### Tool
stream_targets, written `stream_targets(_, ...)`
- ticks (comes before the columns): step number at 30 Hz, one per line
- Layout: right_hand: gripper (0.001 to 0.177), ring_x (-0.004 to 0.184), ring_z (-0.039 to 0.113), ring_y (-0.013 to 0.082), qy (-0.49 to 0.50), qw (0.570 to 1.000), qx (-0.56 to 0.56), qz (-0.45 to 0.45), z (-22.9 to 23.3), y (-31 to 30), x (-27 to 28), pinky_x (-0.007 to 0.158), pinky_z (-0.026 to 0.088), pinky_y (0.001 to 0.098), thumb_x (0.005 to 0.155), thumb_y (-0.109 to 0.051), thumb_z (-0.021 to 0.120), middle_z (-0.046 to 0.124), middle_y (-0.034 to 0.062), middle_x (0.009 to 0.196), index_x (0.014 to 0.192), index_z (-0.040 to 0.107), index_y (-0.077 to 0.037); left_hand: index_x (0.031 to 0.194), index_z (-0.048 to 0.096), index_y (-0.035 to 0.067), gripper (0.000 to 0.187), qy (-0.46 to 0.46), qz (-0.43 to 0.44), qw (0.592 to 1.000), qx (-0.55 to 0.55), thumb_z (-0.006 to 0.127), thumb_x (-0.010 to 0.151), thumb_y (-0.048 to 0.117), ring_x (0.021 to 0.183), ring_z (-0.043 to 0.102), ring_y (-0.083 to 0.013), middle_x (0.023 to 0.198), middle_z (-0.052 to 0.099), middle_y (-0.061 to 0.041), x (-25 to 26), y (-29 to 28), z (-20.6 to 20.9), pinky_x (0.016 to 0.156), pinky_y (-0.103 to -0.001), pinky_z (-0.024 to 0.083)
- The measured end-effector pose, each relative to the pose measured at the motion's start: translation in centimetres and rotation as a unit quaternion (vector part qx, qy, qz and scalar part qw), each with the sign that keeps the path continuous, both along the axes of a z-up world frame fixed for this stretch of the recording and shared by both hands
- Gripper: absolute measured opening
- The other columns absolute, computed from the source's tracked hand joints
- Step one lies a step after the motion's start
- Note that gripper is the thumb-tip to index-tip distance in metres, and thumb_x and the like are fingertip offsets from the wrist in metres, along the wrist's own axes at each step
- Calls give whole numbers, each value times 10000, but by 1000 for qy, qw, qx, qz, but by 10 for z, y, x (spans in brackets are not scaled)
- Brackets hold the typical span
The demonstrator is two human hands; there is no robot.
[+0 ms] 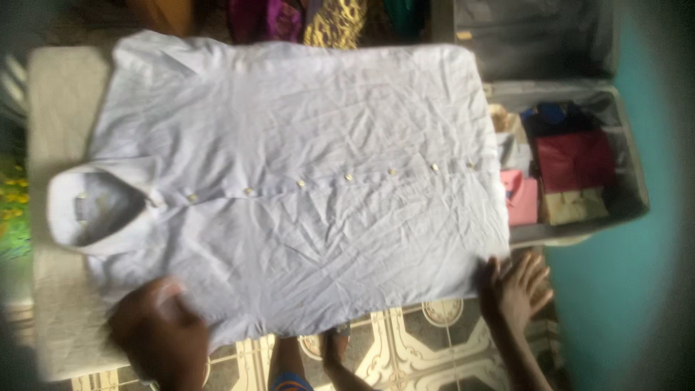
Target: The person buttons a shirt sleeve, spreads the shirt flat on a surface, and smooths it by hand.
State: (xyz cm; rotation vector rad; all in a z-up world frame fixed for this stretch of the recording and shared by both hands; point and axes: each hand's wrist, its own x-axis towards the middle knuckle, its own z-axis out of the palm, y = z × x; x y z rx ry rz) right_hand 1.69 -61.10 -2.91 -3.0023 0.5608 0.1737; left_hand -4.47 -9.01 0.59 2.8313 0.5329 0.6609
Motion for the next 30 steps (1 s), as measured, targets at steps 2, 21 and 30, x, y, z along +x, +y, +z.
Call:
stream_targets(2,806,1577,81,269,-43,998,20,49,-6,37,-8,1271,16,511,1006,-540,367,85,118,1700,1613,154,-54,1072,713,108,174,47,-91,991,-91,662,920,39,1107,624,-322,1066,685,-92,32,-42,-10,1077,-503,439)
stream_targets(21,783,1575,61,298,36,995,1,98,17,-13,144,1213,17,615,1075,-573,368,67,120,1726,1626,79,-97,1574,360,120,736,152,-304,941,-13,364,999,580,1516,307,-312,1634,362,-100,122,-148,12,1262,-552,117)
stream_targets(30,787,1598,267,319,-101,893,132,418,9,173,39,1291,110,577,998,-477,585,281,78,1721,1617,266,-111,1593,384,67,1095,65,-334,940,6,313,852,871,1506,314,-334,1623,394,-159,124,-144,8,1253,-562,112)
